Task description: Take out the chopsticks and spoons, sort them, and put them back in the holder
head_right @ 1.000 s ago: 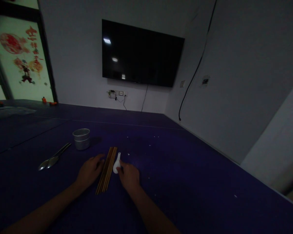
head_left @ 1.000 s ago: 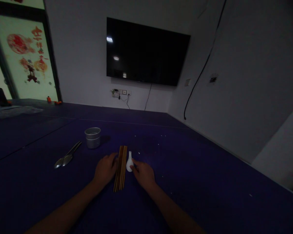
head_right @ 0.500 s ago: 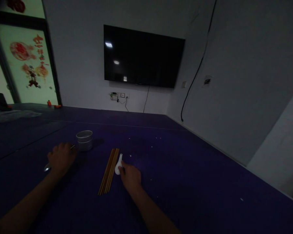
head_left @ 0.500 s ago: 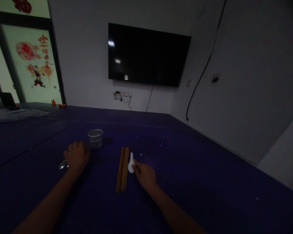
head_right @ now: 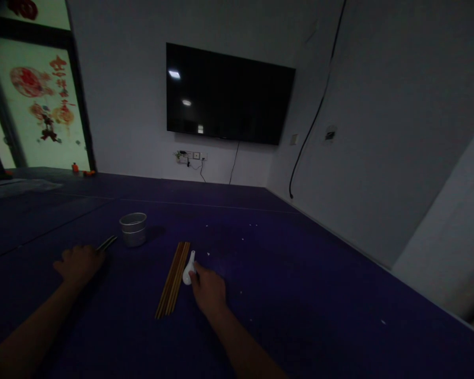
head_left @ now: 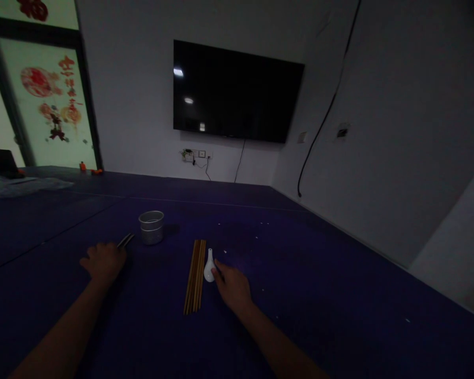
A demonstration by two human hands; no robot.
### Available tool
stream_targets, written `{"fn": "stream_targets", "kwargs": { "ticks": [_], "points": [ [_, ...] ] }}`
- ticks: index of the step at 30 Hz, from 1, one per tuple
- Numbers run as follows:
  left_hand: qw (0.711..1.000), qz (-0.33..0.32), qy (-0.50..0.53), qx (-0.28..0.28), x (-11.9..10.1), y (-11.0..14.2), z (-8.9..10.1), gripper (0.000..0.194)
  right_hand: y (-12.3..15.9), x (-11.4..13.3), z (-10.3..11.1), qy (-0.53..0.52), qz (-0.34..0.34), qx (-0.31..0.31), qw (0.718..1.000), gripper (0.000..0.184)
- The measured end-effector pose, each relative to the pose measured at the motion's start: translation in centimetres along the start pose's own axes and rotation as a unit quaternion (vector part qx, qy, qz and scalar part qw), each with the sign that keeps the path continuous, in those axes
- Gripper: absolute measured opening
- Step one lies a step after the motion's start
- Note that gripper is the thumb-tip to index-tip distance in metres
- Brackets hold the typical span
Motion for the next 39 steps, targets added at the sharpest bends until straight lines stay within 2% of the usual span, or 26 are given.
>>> {"fn": "stream_targets", "kwargs": {
  "ticks": [3,6,9,12,16,18,20,22,24,27,30,32,34,37,39],
  "points": [
    [0.995,0.062,-0.072,0.024,0.0,0.4,0.3,0.028,0.0,0.0,0.1,-0.005,0.001,0.001,1.0,0.039],
    [0.994,0.05,-0.089,0.031,-0.6,0.5,0.6,0.025,0.1,0.1,0.2,-0.005,0.002,0.008,1.0,0.039],
    [0.996,0.055,-0.064,0.018,-0.7,0.4,0.8,0.025,0.1,0.1,0.2,-0.007,-0.005,0.014,1.0,0.041],
    [0.994,0.092,0.022,-0.045,-0.4,0.3,1.6,0.033,0.1,0.2,0.3,-0.014,-0.011,0.012,1.0,0.041],
    [0.961,0.117,0.154,-0.198,-0.3,0.7,3.3,0.034,0.2,0.3,0.3,-0.016,-0.013,0.005,1.0,0.041],
    [0.949,0.078,0.178,-0.25,-1.2,1.1,3.9,0.03,0.3,0.4,0.4,-0.013,-0.019,-0.001,1.0,0.041],
    [0.947,0.003,0.184,-0.263,-2.9,1.9,4.0,0.027,0.4,0.4,0.6,-0.015,-0.029,-0.014,0.999,0.042],
    [0.951,-0.093,0.178,-0.235,-5.3,3.0,3.5,0.026,0.4,0.2,1.0,-0.029,-0.045,-0.035,0.998,0.044],
    [0.953,-0.187,0.159,-0.178,-7.7,4.5,2.5,0.025,0.5,0.0,1.5,-0.057,-0.06,-0.071,0.994,0.047],
    [0.932,-0.328,0.126,-0.091,-10.9,7.3,0.9,0.025,0.8,-0.3,2.4,-0.11,-0.064,-0.158,0.979,0.055],
    [0.882,-0.436,0.131,-0.119,-12.6,9.6,0.5,0.028,1.3,-0.2,3.0,-0.155,-0.019,-0.255,0.954,0.068],
    [0.849,-0.479,0.152,-0.16,-13.0,10.4,0.7,0.027,1.7,0.3,3.2,-0.159,0.043,-0.3,0.939,0.069],
    [0.827,-0.502,0.171,-0.188,-13.0,10.6,0.7,0.025,2.0,1.0,3.2,-0.141,0.112,-0.32,0.93,0.058],
    [0.819,-0.511,0.177,-0.191,-13.0,10.4,0.5,0.024,2.2,1.8,2.9,-0.11,0.191,-0.314,0.924,0.036],
    [0.817,-0.516,0.177,-0.186,-13.0,10.3,0.4,0.022,2.1,2.0,2.7,-0.097,0.214,-0.308,0.922,0.028]
  ]
}}
Point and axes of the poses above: each hand's wrist, its own y-axis away from the middle knuckle, its own z-axis out of the back of the hand, x = y × z, the point moved 4 cm from there along -y, towards the middle knuckle, and after that the axes turned 3 degrees about x, right-handed, at the moved point
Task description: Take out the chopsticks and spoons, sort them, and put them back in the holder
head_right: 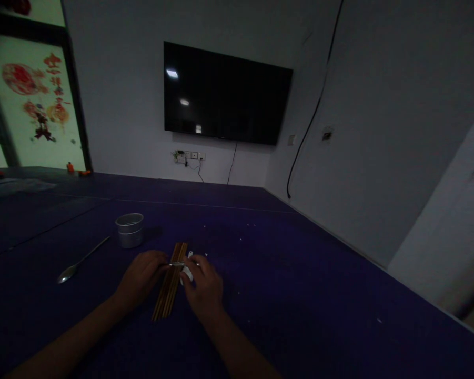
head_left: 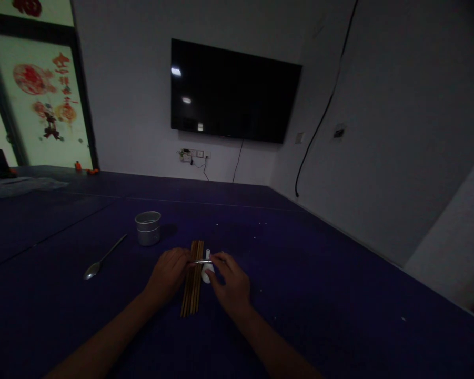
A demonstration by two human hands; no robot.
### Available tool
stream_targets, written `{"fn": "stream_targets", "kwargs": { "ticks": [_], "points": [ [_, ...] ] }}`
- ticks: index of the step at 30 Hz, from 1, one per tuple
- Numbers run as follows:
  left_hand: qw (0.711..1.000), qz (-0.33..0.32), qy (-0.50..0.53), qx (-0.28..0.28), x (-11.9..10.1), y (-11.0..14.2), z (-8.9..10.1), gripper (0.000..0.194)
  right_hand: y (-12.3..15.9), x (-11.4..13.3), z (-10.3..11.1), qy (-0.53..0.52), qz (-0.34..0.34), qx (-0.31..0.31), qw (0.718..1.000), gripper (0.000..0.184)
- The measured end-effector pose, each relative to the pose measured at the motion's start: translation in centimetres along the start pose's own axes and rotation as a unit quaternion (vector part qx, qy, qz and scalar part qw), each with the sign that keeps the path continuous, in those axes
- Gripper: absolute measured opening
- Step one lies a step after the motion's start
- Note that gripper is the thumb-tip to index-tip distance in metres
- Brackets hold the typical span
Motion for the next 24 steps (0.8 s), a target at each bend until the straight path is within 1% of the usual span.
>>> {"fn": "stream_targets", "kwargs": {
  "ticks": [6,9,14,16,20,24],
  "points": [
    [0.999,-0.028,0.011,0.014,-0.3,0.1,-0.3,0.022,0.0,-0.4,-0.1,0.011,-0.006,-0.013,1.0,0.02],
    [0.999,-0.028,0.014,0.023,-0.2,0.3,-0.8,0.022,0.0,-0.6,-0.2,0.017,-0.007,-0.018,1.0,0.019],
    [0.998,-0.013,0.053,0.038,-0.1,0.7,-1.2,0.02,-0.2,-0.9,0.2,0.031,-0.017,-0.021,0.999,0.02],
    [0.997,-0.009,0.062,0.04,-0.1,0.7,-1.1,0.018,-0.3,-1.1,0.5,0.036,-0.041,-0.033,0.998,0.021],
    [0.997,-0.027,0.071,0.032,-0.2,0.7,-0.8,0.019,-0.4,-2.0,1.2,0.06,-0.119,-0.057,0.989,0.022],
    [0.996,-0.065,0.06,0.009,-0.8,0.8,-0.6,0.024,-0.3,-2.9,1.2,0.073,-0.169,-0.036,0.982,0.027]
  ]
}}
Point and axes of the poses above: each hand's wrist, its own y-axis away from the middle knuckle, its own z-axis out of the back of the hand, x = y × z, the point moved 4 cm from there along -y, towards the middle knuckle, and after that the axes turned 3 degrees about x, right-handed, at the moved point
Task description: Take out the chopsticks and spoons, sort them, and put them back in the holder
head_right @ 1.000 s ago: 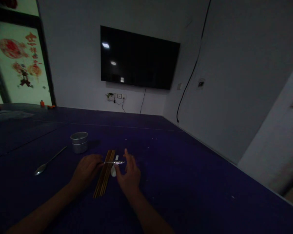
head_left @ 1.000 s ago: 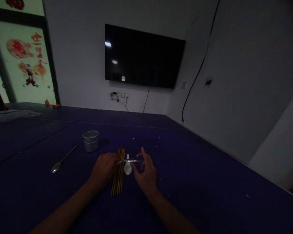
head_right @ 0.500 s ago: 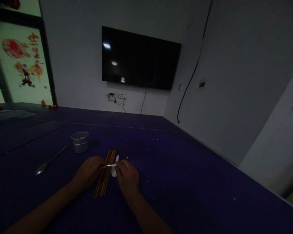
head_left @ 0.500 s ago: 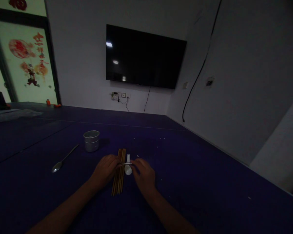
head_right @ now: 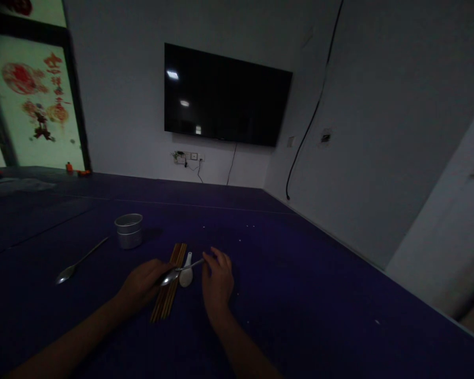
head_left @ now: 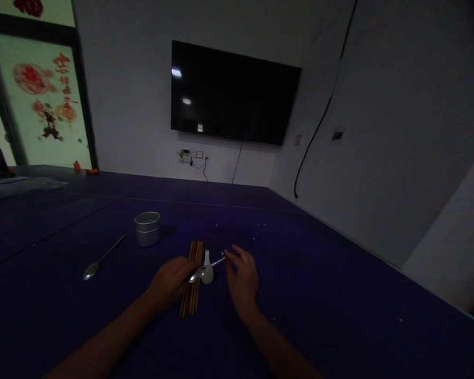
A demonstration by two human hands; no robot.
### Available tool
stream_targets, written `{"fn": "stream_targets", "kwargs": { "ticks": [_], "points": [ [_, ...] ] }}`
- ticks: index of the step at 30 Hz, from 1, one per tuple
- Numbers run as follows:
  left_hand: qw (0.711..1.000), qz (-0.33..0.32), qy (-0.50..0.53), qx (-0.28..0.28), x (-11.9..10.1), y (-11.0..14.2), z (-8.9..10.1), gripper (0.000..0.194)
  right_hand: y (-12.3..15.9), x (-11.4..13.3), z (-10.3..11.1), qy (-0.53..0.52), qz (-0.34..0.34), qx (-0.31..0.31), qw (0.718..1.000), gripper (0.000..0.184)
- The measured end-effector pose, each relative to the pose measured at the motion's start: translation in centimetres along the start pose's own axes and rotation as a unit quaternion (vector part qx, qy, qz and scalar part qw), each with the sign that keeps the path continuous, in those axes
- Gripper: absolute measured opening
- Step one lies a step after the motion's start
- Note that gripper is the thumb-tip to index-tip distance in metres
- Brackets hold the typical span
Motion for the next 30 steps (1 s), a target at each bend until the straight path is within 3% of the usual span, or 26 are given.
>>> {"fn": "stream_targets", "kwargs": {
  "ticks": [8,13,19,23,30],
  "points": [
    [0.995,-0.082,0.003,-0.052,-2.1,-0.6,0.5,0.029,0.1,-1.0,-0.8,0.012,-0.059,0.033,0.998,0.029],
    [0.995,-0.063,-0.028,-0.077,-1.9,-0.3,0.8,0.026,0.1,-1.0,-1.0,0.012,-0.046,0.045,0.998,0.031],
    [0.993,-0.008,-0.068,-0.101,-1.1,0.3,1.0,0.022,0.4,0.2,-1.1,-0.006,0.071,0.015,0.997,0.03],
    [0.991,-0.011,-0.087,-0.1,-1.2,0.3,1.1,0.026,0.8,1.6,-0.8,-0.003,0.162,0.012,0.987,0.029],
    [0.991,-0.056,-0.069,-0.101,-2.1,0.1,0.8,0.021,2.3,4.4,0.1,0.02,0.359,0.02,0.933,0.027]
  ]
}}
Point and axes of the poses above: each hand's wrist, its own y-axis away from the middle knuckle, its own z-axis out of the back of the hand, x = y × z, the point moved 4 cm from there along -y, towards the middle knuckle, and after that the axes turned 3 degrees about x, right-handed, at the moved point
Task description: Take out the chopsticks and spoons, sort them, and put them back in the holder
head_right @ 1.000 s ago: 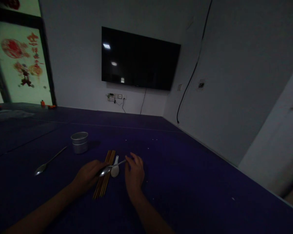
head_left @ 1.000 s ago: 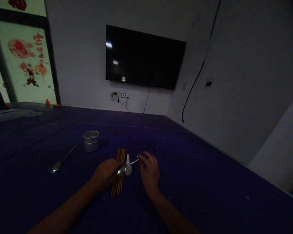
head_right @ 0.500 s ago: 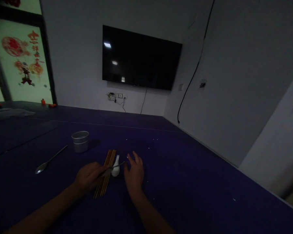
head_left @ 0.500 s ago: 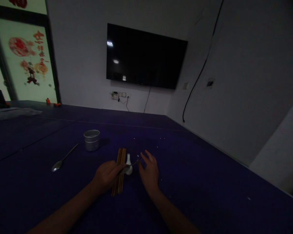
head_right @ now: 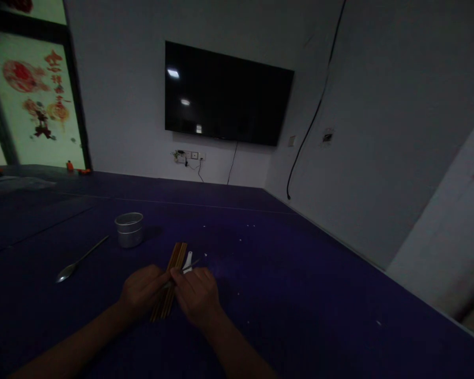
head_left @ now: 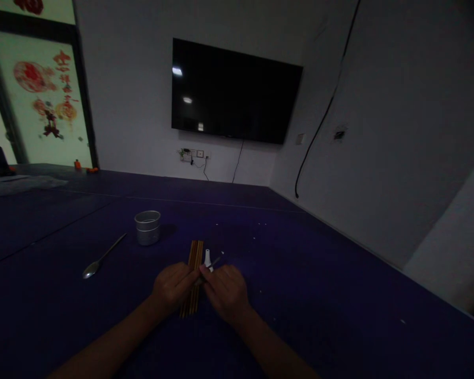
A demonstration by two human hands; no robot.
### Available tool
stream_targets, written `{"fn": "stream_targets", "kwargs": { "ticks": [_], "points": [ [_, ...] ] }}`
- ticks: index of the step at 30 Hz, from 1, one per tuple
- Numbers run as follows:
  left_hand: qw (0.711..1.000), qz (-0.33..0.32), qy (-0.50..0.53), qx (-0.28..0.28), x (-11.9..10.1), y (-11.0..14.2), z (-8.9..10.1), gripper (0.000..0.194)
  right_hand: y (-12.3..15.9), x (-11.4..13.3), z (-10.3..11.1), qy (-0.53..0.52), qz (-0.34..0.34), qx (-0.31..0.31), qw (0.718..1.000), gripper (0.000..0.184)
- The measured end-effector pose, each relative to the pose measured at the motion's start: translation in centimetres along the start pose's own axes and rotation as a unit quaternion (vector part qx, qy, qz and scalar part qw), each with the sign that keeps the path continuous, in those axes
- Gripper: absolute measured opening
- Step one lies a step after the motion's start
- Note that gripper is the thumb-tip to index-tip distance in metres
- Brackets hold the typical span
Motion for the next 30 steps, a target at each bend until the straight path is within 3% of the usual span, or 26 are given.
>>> {"fn": "stream_targets", "kwargs": {
  "ticks": [7,13,18,26,30],
  "points": [
    [0.998,0.009,0.034,0.042,-0.2,-0.6,-0.5,0.04,0.0,-0.7,0.4,0.066,-0.004,-0.018,0.998,0.022],
    [0.996,0.052,0.045,0.064,0.7,-0.2,-1.0,0.033,0.7,-3.6,0.0,0.039,-0.115,-0.03,0.992,0.028],
    [0.992,0.104,0.023,0.063,2.3,0.1,-0.9,0.017,1.6,-5.3,-1.4,0.022,-0.219,0.026,0.975,0.026],
    [0.98,0.151,-0.128,0.027,5.7,0.6,0.4,0.017,2.8,-6.4,-3.1,-0.086,-0.344,0.077,0.932,0.029],
    [0.938,0.21,-0.274,0.018,8.7,1.4,2.7,0.02,3.1,-6.9,-3.3,-0.103,-0.371,0.068,0.92,0.029]
  ]
}}
Point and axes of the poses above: each hand's wrist, its own y-axis away from the middle knuckle, its own z-axis out of the back of the hand, x = y × z, the point moved 4 cm from there along -y, towards the middle knuckle, and after that the axes turned 3 degrees about x, right-handed, at the moved point
